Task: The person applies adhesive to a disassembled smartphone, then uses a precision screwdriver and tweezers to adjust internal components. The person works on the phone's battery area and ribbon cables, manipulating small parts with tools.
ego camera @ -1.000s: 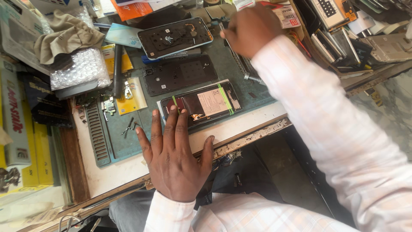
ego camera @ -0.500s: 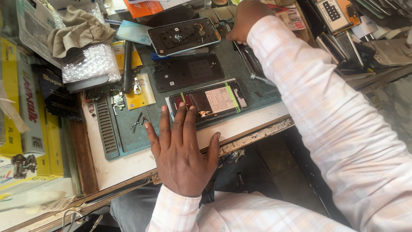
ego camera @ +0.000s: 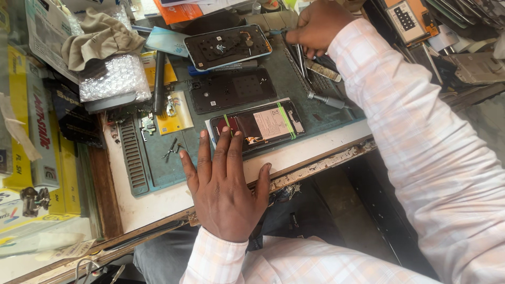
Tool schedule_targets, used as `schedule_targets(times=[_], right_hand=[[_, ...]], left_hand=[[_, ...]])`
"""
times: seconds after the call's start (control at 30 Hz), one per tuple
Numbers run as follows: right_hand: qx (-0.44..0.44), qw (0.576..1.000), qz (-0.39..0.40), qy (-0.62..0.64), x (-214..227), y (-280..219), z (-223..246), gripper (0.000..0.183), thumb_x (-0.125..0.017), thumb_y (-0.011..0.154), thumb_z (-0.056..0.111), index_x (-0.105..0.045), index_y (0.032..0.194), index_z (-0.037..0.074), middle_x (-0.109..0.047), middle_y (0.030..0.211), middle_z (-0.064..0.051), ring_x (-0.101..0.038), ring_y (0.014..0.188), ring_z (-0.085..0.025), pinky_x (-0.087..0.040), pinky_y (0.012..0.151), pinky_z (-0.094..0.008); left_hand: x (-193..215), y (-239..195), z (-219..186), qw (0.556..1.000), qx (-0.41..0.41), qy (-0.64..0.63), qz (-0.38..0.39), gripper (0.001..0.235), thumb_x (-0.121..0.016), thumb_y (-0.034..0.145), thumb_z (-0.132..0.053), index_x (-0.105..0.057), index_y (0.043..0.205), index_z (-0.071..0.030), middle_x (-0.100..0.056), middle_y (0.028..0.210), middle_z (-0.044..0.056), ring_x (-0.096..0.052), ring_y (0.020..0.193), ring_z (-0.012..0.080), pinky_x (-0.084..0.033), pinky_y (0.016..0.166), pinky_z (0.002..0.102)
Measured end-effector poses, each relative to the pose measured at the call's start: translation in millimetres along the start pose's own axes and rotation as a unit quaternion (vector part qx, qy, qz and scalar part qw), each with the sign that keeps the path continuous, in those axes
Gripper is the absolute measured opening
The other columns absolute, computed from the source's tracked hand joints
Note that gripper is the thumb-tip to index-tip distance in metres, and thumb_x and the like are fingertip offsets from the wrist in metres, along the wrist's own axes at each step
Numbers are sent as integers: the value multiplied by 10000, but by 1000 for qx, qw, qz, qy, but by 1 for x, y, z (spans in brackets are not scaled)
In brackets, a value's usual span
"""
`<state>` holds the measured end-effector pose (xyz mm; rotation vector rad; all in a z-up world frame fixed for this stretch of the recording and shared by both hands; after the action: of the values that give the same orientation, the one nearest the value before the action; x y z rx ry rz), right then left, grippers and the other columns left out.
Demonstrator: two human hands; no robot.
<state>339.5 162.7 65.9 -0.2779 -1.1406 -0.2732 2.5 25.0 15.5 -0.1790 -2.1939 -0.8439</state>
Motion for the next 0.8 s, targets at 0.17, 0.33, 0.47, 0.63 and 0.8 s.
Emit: schedule_targets(times=[0.17,0.33,0.47,0.63,0.8], right_hand=[[21,999,-25,4,-1,4,-12,323,-790,897,266,-696,1007,-23,-721,780,-128,-720,623,-175,-558,519,-290],[84,996,-18,33,0,16,-33,410,-772,885,180,-674,1254,31,-741,939,-128,-704,709,-178,-579,569,-302],[184,979,-86,-31,11,15,-51,344,-794,956,164,-718,1269,39,-758,989,-106,-696,801,-182,-557,663,-326],[82,993,-36,74,16,11,-67,303,-739,981,208,-632,1185,12,-698,988,-125,-665,775,-172,-558,629,-304],[34,993,9,112,21,12,-77,276,-606,1090,270,-667,1136,6,-735,1001,-112,-746,842,-185,-592,697,-303]], left_hand=[[-2,-1,0,1000,4,2,7,651,-730,879,-403,-584,1398,-38,-596,1416,161,-391,1467,423,-127,1233,639],[-2,-1,0,1000,6,2,3,642,-730,885,-411,-586,1396,-49,-595,1425,158,-386,1471,417,-121,1238,635],[-2,-1,1,1000,6,4,8,647,-731,886,-407,-583,1401,-45,-595,1421,160,-389,1472,417,-119,1238,635],[-3,0,1,1000,5,8,12,650,-718,883,-413,-581,1401,-44,-591,1426,166,-385,1465,430,-117,1231,641],[-3,-1,2,1000,6,9,15,649,-717,889,-422,-582,1402,-47,-590,1430,163,-389,1469,427,-116,1233,641]])
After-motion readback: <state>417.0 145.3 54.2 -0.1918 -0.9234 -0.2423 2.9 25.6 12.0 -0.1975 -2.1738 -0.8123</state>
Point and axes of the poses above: each hand's wrist, its own y-axis towards the middle knuckle, its own x-axis out of the back of the hand, z = x × y, the point moved 3 cm from there along y, towards the middle knuckle
